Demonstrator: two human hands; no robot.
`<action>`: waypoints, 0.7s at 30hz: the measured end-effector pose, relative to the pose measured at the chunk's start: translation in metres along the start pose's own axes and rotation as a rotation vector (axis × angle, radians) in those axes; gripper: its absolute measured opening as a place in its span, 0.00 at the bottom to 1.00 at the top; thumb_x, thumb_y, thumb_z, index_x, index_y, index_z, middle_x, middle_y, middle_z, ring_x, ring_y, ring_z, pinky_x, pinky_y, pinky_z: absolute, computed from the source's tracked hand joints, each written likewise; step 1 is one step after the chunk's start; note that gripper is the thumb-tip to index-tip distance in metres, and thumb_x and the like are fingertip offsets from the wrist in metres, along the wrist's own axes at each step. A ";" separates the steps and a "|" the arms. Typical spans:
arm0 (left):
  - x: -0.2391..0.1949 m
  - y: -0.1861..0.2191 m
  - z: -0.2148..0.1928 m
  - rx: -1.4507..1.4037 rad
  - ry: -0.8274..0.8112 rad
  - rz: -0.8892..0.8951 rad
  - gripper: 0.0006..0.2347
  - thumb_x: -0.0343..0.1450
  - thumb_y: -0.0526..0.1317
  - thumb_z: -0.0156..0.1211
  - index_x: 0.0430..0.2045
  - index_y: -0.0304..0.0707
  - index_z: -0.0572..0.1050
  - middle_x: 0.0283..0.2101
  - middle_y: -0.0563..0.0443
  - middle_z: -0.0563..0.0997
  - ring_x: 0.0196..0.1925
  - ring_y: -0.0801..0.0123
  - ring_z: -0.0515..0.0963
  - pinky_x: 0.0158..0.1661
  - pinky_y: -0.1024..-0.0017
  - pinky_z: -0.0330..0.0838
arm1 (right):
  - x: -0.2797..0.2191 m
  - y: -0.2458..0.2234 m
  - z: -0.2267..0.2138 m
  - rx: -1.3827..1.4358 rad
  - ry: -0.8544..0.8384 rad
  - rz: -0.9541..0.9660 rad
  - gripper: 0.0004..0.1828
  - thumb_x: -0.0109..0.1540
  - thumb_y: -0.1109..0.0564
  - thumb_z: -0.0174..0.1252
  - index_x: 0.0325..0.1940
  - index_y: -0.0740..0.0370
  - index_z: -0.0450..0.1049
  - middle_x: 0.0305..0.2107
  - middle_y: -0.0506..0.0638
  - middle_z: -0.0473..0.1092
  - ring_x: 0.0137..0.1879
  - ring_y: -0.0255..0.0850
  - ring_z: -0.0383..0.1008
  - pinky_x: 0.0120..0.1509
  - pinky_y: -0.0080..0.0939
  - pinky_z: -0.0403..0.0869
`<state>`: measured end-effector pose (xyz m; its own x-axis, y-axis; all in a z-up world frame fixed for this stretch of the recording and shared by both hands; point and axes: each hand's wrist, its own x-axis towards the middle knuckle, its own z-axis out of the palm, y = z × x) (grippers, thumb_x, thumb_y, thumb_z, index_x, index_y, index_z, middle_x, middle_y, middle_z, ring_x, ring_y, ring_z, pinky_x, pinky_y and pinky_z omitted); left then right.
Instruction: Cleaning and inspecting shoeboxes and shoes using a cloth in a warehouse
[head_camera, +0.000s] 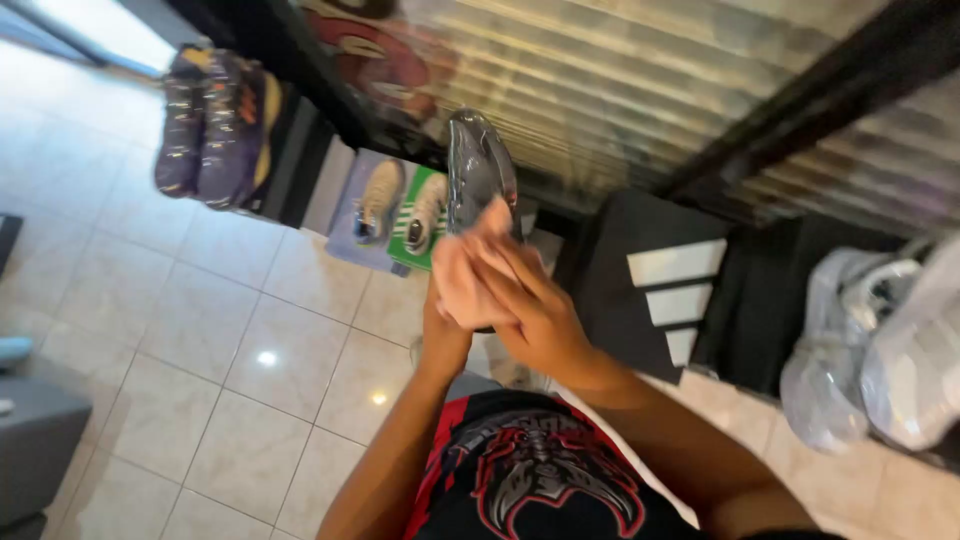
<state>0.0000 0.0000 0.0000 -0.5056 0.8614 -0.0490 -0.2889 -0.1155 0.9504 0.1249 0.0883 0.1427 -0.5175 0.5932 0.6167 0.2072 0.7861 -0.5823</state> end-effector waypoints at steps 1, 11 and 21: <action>0.004 0.035 0.002 -0.031 0.021 0.047 0.39 0.62 0.31 0.72 0.71 0.40 0.59 0.63 0.35 0.73 0.61 0.54 0.75 0.59 0.58 0.74 | -0.008 -0.005 -0.001 0.074 0.046 -0.014 0.28 0.57 0.62 0.60 0.63 0.54 0.76 0.66 0.54 0.67 0.69 0.52 0.70 0.70 0.47 0.72; -0.011 0.083 -0.021 -0.520 -0.218 -0.054 0.37 0.65 0.41 0.72 0.69 0.35 0.59 0.60 0.26 0.74 0.57 0.43 0.79 0.53 0.42 0.75 | 0.014 0.110 0.056 0.729 0.074 0.290 0.24 0.70 0.66 0.41 0.20 0.60 0.70 0.03 0.49 0.62 0.09 0.39 0.62 0.23 0.32 0.67; 0.034 0.095 -0.123 -0.545 0.041 0.077 0.32 0.73 0.49 0.60 0.72 0.49 0.54 0.69 0.36 0.65 0.66 0.46 0.70 0.59 0.41 0.69 | -0.001 -0.039 0.111 0.690 0.029 0.121 0.10 0.58 0.55 0.65 0.29 0.64 0.76 0.26 0.55 0.75 0.28 0.43 0.73 0.39 0.46 0.76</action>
<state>-0.1446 -0.0429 0.0511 -0.5700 0.8216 -0.0080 -0.6237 -0.4263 0.6552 0.0253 0.0380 0.1055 -0.4994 0.6816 0.5348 -0.3172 0.4306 -0.8450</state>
